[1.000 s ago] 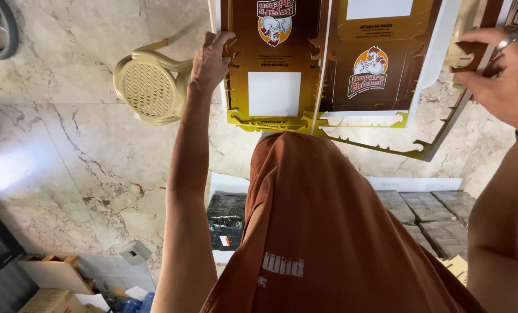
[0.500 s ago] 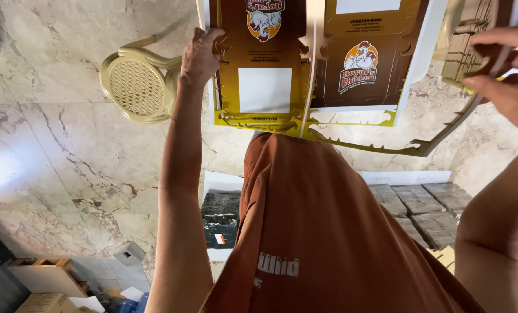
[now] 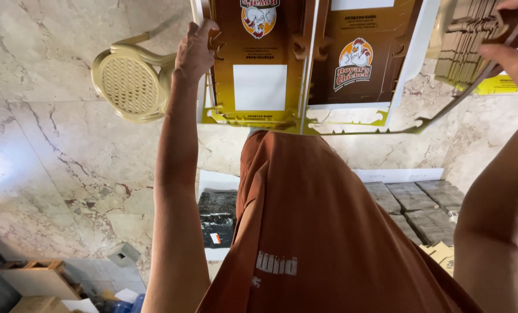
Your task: The person assembles flat cardboard boxes by folding and tucking flaps into slots. They handle multiple boxes, aligning edges and securing tabs to form the box structure. The process is repeated for several identical boxes.
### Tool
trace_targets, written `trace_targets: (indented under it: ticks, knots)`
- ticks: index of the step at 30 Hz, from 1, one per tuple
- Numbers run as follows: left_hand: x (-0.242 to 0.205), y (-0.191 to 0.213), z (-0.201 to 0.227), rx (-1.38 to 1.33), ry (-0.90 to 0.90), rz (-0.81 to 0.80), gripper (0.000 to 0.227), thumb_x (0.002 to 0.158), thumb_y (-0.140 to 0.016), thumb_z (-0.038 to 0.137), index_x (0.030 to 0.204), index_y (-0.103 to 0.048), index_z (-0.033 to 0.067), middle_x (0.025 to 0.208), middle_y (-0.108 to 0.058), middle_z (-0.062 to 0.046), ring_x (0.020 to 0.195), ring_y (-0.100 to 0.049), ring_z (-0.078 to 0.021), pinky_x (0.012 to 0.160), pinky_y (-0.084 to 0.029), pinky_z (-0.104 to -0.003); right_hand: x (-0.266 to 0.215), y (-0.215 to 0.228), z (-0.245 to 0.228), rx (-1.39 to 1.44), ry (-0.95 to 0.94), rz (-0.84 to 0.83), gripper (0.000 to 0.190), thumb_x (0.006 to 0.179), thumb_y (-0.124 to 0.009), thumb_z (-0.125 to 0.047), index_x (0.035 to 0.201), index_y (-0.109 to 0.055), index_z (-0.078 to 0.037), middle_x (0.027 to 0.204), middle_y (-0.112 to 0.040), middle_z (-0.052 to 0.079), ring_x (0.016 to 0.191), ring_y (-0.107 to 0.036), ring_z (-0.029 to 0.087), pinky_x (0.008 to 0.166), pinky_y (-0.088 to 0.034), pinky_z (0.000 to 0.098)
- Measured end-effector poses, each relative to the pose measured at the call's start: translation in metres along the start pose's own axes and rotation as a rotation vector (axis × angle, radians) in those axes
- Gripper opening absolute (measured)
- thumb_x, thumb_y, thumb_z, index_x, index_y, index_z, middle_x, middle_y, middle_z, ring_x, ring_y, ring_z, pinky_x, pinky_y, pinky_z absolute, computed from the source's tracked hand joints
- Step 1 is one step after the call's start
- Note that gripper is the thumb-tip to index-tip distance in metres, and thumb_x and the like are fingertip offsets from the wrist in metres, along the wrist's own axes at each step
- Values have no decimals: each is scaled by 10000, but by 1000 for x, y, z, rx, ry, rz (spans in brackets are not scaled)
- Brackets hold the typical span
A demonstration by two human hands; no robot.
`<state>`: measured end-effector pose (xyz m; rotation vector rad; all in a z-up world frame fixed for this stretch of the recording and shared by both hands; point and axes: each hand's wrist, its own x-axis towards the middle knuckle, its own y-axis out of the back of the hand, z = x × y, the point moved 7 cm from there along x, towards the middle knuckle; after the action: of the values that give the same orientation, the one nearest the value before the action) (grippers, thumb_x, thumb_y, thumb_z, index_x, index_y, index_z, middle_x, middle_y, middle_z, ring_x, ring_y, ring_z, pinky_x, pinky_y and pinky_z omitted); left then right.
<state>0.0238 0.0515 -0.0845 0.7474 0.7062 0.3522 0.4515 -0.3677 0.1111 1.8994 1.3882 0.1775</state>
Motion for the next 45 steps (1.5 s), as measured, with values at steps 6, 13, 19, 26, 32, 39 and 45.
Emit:
trace_targets:
  ticks: [6, 13, 19, 26, 32, 39, 45]
  knots:
    - [1, -4, -3, -14, 73, -29, 682, 797, -587, -235, 1309, -524, 211, 1160, -461, -169, 859, -600, -286, 694, -617, -370, -3, 7, -17, 26, 68, -94, 647, 1111, -703, 285, 1668, -382, 217, 1225, -517, 305, 888, -626, 412, 782, -519, 425]
    - [2, -3, -3, -17, 84, -26, 671, 827, -583, -210, 1326, -501, 231, 1208, -453, -180, 890, -619, -316, 691, -621, -381, 17, 1, -29, -28, -5, -31, 630, 1066, -748, 266, 1624, -475, 161, 1227, -561, 389, 920, -632, 479, 747, -566, 494]
    - [0, 0, 3, -45, 130, -33, 665, 828, -566, -220, 1325, -516, 220, 1182, -450, -175, 895, -609, -309, 701, -625, -390, 62, -89, 7, -190, 14, -46, 457, 963, -793, 111, 1392, -645, 54, 1260, -664, 294, 1008, -667, 347, 861, -587, 419]
    - [-3, 7, 15, -6, 157, -45, 510, 923, -610, -90, 1341, -538, 193, 1203, -488, -201, 892, -642, -381, 760, -625, -490, 70, -132, 59, -371, -117, 1, 550, 914, -766, 28, 1433, -608, -66, 1210, -563, 248, 792, -630, 292, 705, -616, 389]
    - [-11, 14, 24, 50, 191, -57, 741, 849, -598, -159, 1462, -496, 244, 1265, -463, -204, 926, -618, -359, 769, -611, -453, 75, -148, 61, -314, -278, -27, 787, 854, -670, 172, 1558, -480, -124, 1323, -450, 269, 966, -650, 376, 853, -617, 426]
    - [-9, -5, 16, 174, 148, 2, 699, 855, -624, -133, 1455, -533, 213, 1274, -414, -184, 895, -668, -407, 810, -629, -484, 69, -144, 62, -295, -299, 16, 713, 808, -585, 225, 1447, -537, -87, 1260, -499, 284, 1044, -632, 448, 982, -547, 506]
    - [-14, -9, 25, 224, 174, -44, 750, 850, -696, -53, 1500, -462, 239, 1281, -387, -195, 935, -663, -447, 801, -614, -505, 62, -144, 62, -144, -413, -26, 722, 825, -600, 146, 1485, -465, -116, 1294, -370, 232, 935, -603, 338, 1010, -536, 510]
